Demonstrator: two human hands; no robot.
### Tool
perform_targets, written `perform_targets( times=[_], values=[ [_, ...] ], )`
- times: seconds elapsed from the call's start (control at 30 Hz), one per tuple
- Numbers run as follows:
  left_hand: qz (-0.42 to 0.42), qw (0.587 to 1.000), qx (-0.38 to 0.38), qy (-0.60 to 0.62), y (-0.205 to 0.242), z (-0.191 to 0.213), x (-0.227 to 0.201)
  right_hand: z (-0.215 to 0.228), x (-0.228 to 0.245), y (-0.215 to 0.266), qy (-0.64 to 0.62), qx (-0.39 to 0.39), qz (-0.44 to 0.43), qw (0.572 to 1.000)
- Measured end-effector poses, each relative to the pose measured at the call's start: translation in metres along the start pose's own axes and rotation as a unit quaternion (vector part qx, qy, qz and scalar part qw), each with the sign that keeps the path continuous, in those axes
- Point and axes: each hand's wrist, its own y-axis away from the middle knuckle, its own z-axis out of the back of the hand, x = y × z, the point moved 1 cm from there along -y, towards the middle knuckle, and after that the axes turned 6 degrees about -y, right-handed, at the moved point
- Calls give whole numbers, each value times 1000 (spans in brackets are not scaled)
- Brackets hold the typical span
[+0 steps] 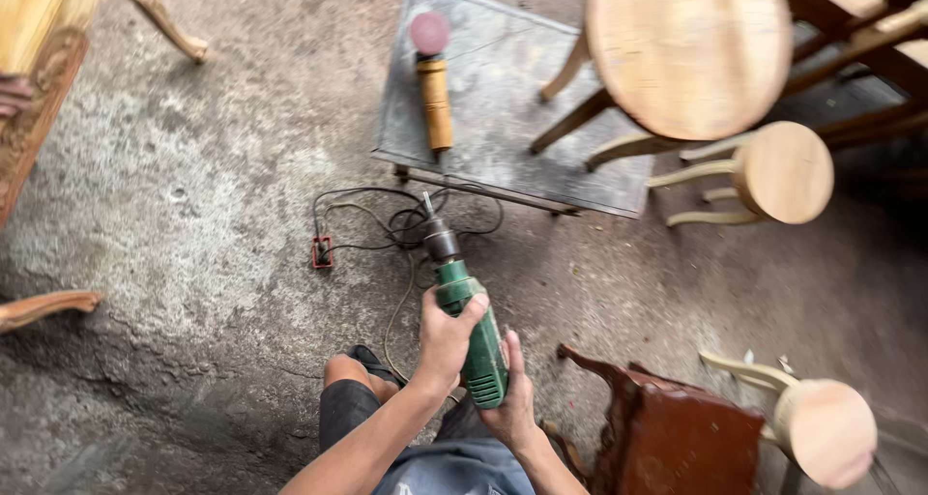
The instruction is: The person drills holes into a wooden stool seat using an electric drill, wraps the power cord around the drill, and places the drill inside a cabinet.
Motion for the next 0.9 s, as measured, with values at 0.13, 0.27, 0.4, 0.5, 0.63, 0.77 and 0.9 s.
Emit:
perform_targets(
  times=[0.13, 0.27, 0.4, 0.5, 0.63, 0.77, 0.9],
  values=[
    [11, 996, 55, -64, 55, -98, -32, 88, 68, 16, -31, -92, -13, 995],
    [-56, 972, 144, -178, 91, -171, -51, 170, 115, 15, -44, -170, -93, 980],
    [-97, 946, 250, -183, 106, -214, -61, 228, 142, 11, -195, -180, -69, 962],
    [-111, 912, 350, -186, 92, -235, -67, 267, 153, 4, -297, -214, -105, 925],
    [-170, 901, 238, -320, 5, -233, -81, 312, 165, -10, -261, -225, -59, 937],
    [-241, 895, 3, -376, -166, -213, -103, 357, 180, -46, -261, -250, -69, 930],
    [-288, 875, -97, -376, -307, -195, -119, 408, 212, -100, -91, -192, -131, 968]
  ],
)
